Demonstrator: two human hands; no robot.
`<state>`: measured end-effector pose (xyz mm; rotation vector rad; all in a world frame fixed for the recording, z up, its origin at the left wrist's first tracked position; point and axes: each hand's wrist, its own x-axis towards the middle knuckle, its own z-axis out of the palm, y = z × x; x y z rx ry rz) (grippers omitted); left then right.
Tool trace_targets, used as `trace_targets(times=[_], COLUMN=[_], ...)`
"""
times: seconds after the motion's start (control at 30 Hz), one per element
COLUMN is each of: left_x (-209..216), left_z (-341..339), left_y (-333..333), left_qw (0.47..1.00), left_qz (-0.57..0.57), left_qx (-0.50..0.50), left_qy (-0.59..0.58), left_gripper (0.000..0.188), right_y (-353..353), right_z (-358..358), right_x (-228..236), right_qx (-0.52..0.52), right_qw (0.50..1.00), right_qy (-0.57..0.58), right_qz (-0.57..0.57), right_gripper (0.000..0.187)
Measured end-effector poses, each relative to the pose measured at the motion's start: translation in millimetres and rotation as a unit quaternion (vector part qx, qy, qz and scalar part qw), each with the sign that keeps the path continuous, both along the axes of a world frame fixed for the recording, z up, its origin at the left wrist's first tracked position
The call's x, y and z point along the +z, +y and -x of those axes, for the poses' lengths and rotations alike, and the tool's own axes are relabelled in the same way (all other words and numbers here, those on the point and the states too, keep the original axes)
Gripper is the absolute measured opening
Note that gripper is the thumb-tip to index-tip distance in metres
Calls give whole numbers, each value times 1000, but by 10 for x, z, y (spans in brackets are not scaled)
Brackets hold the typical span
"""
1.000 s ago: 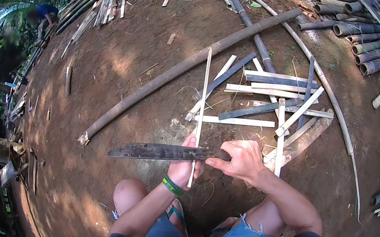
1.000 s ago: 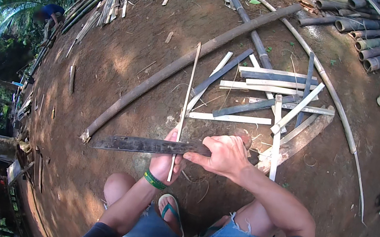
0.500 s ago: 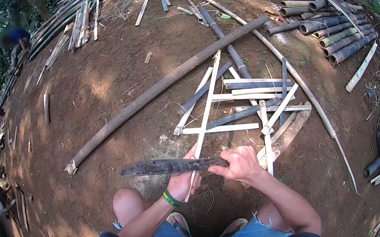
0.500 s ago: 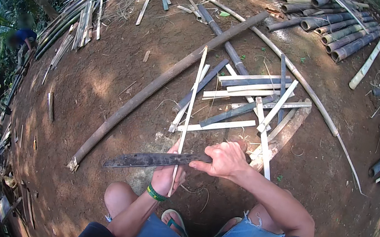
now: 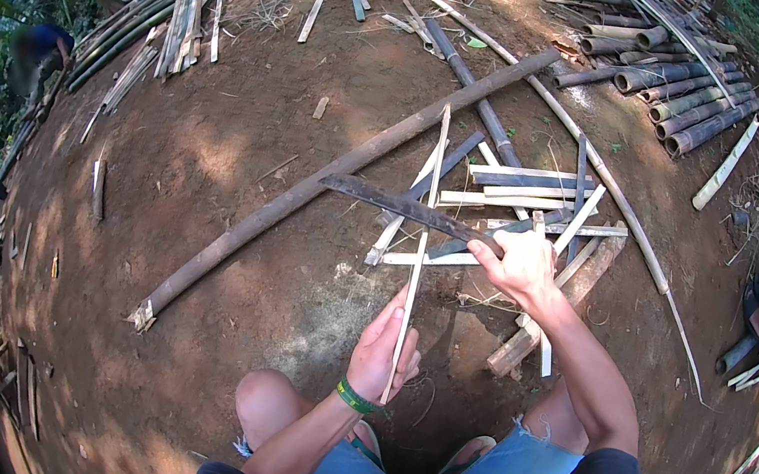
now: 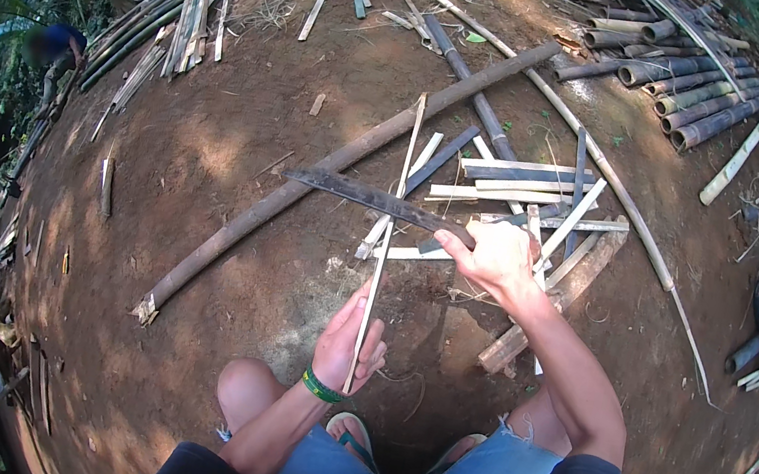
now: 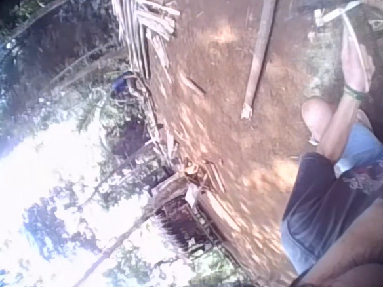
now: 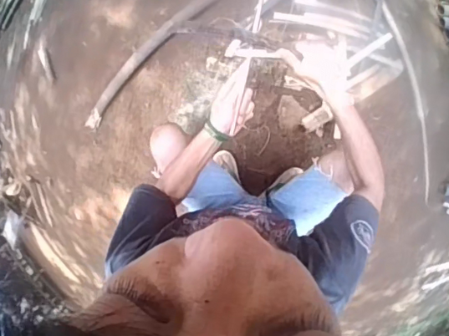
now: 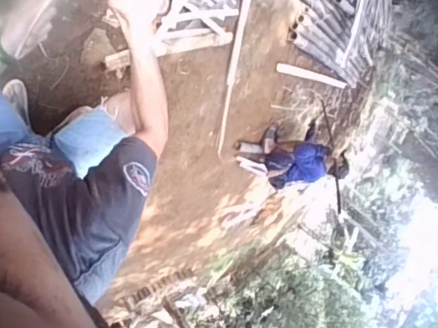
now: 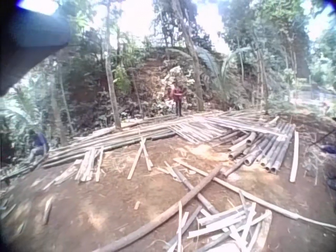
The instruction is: The person sits on the ground and uses a machete to split bamboo poles into smaller strips. They repeatedly strike the bamboo against a wooden log to separate the sections and then use the blade to shave and refine the edges of the resulting pieces.
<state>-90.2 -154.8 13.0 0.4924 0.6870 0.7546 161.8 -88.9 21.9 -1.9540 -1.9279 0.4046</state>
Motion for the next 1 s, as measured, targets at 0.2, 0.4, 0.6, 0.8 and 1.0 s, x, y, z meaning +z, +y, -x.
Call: trace_targets(times=[0.2, 0.4, 0.6, 0.8, 1.0], left_x=[-22, 124, 81, 100, -31], left_z=[-14, -8, 312, 346, 524], left_y=[11, -99, -592, -692, -874], left_qw=[1000, 999, 997, 995, 997], left_qz=[12, 7, 52, 89, -29], left_qx=[1, -38, -58, -25, -39], left_qy=[9, -21, -22, -42, 66], left_gripper=[50, 49, 49, 47, 43], right_y=[-168, 33, 459, 272, 307], right_z=[59, -196, -558, -437, -1014], right_x=[-145, 75, -81, -573, -967], right_qx=[150, 90, -76, -48, -220], right_qw=[965, 986, 996, 998, 970], right_qy=[-83, -107, 35, 46, 102], right_qz=[-197, -94, 16, 6, -2], right_gripper=[71, 67, 64, 67, 80])
